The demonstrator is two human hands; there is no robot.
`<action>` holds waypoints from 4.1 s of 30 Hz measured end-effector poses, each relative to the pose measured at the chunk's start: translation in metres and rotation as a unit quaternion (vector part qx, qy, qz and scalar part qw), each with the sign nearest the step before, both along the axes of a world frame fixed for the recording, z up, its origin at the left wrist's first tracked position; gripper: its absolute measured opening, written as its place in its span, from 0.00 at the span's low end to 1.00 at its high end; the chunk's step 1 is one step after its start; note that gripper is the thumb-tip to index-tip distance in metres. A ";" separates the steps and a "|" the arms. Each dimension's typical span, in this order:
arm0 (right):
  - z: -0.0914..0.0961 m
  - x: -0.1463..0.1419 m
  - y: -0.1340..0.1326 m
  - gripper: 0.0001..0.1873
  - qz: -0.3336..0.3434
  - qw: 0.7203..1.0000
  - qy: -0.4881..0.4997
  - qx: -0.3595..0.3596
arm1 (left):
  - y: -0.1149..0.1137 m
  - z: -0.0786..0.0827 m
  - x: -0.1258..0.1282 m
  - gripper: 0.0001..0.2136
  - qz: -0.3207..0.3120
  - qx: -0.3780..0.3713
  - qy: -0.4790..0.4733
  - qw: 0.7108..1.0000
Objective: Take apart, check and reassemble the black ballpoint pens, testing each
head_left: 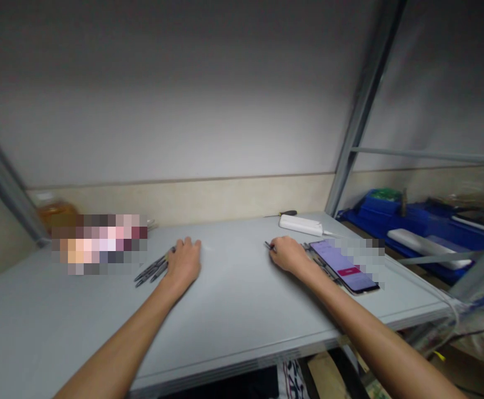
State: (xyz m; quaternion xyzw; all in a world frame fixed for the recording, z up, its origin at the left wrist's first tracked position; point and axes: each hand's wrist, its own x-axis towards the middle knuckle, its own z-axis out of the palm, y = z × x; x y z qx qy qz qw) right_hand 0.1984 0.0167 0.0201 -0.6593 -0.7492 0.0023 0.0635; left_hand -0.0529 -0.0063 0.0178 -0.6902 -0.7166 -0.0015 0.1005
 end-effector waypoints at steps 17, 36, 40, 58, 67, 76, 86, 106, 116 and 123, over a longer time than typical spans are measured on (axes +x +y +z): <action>0.007 0.051 -0.008 0.19 -0.019 0.998 -0.053 0.029 | 0.002 -0.001 -0.001 0.17 -0.005 0.005 -0.004 1.000; 0.008 0.036 -0.018 0.11 -0.021 0.996 -0.084 0.026 | 0.003 0.001 0.001 0.13 -0.040 0.017 -0.051 0.998; 0.010 0.034 -0.020 0.11 -0.034 0.996 -0.081 0.021 | 0.000 0.003 0.001 0.15 -0.025 0.001 -0.042 0.999; 0.004 -0.005 -0.028 0.15 0.163 0.982 0.041 0.087 | 0.001 -0.015 0.017 0.11 -0.267 0.002 -0.350 0.898; -0.005 -0.047 -0.027 0.15 0.277 0.954 0.055 0.094 | -0.006 -0.017 0.029 0.08 -0.319 -0.036 -0.474 0.820; -0.004 -0.041 -0.014 0.20 0.163 0.964 0.210 0.022 | -0.003 -0.011 0.021 0.09 -0.333 0.090 -0.137 0.929; 0.002 -0.064 -0.014 0.33 0.103 0.977 0.160 -0.094 | -0.022 -0.006 0.047 0.08 -0.283 0.163 0.040 0.944; -0.006 -0.072 -0.028 0.26 0.147 0.980 -0.020 0.129 | -0.013 -0.021 0.044 0.09 -0.195 0.053 -0.122 0.972; -0.008 -0.054 -0.015 0.28 0.073 0.990 -0.023 0.119 | -0.002 -0.012 0.023 0.13 -0.389 0.108 -0.173 0.898; -0.007 -0.053 -0.017 0.26 0.097 0.986 -0.030 0.129 | -0.001 -0.014 0.025 0.16 -0.347 0.010 -0.302 0.888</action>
